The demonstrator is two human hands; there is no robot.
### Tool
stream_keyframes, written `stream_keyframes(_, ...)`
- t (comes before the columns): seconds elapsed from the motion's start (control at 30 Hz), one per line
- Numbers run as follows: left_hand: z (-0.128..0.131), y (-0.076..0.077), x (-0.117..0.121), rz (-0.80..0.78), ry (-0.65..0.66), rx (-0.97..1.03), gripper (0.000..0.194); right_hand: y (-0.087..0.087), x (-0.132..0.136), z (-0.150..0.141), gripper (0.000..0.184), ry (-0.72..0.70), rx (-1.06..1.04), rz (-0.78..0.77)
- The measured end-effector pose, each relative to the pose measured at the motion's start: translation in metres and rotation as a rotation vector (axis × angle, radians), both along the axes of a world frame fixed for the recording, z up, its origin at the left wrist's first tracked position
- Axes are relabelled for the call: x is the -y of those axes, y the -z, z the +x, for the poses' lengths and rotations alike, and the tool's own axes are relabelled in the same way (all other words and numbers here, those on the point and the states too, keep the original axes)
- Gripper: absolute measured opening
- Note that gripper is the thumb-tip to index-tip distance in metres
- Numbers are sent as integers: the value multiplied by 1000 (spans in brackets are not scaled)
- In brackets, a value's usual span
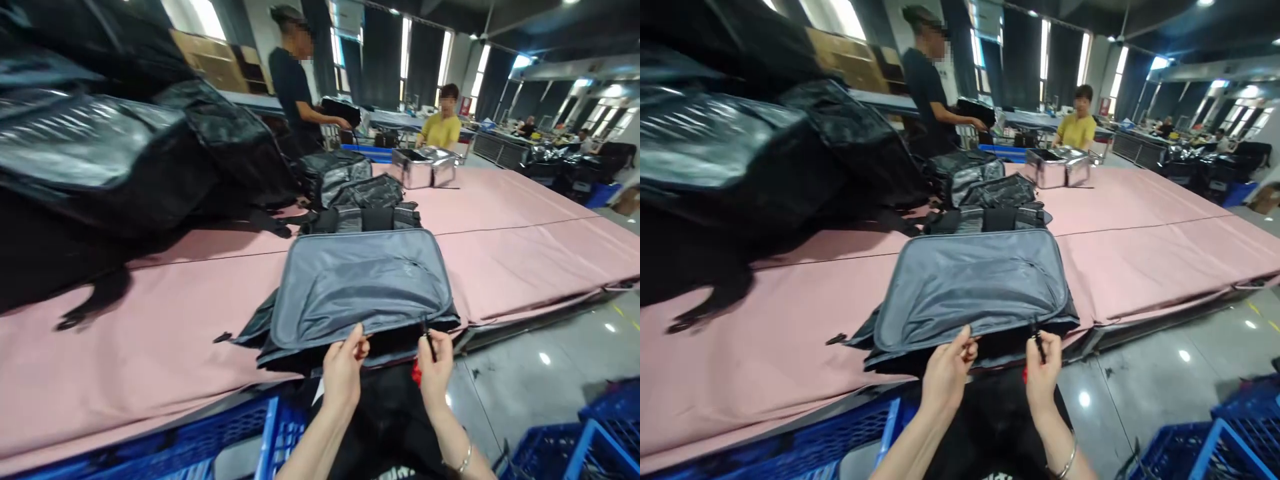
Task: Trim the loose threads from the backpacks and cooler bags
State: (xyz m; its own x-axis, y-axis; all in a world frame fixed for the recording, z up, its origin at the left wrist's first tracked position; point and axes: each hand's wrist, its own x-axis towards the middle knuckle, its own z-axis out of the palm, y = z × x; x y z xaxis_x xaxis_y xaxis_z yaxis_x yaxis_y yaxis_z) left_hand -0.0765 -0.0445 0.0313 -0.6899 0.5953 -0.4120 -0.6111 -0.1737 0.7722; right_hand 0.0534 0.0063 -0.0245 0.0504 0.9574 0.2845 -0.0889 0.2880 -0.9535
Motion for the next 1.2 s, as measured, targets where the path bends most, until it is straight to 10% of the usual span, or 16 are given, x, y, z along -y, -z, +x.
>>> stream_keyframes(0.2,1,-3,2,9,9,10,39,-8,30,1,13,-313,301,188)
stream_keyframes(1.2,-2,-7,3,-5,27,29,38,-35,16,-12,16,-346,523,302)
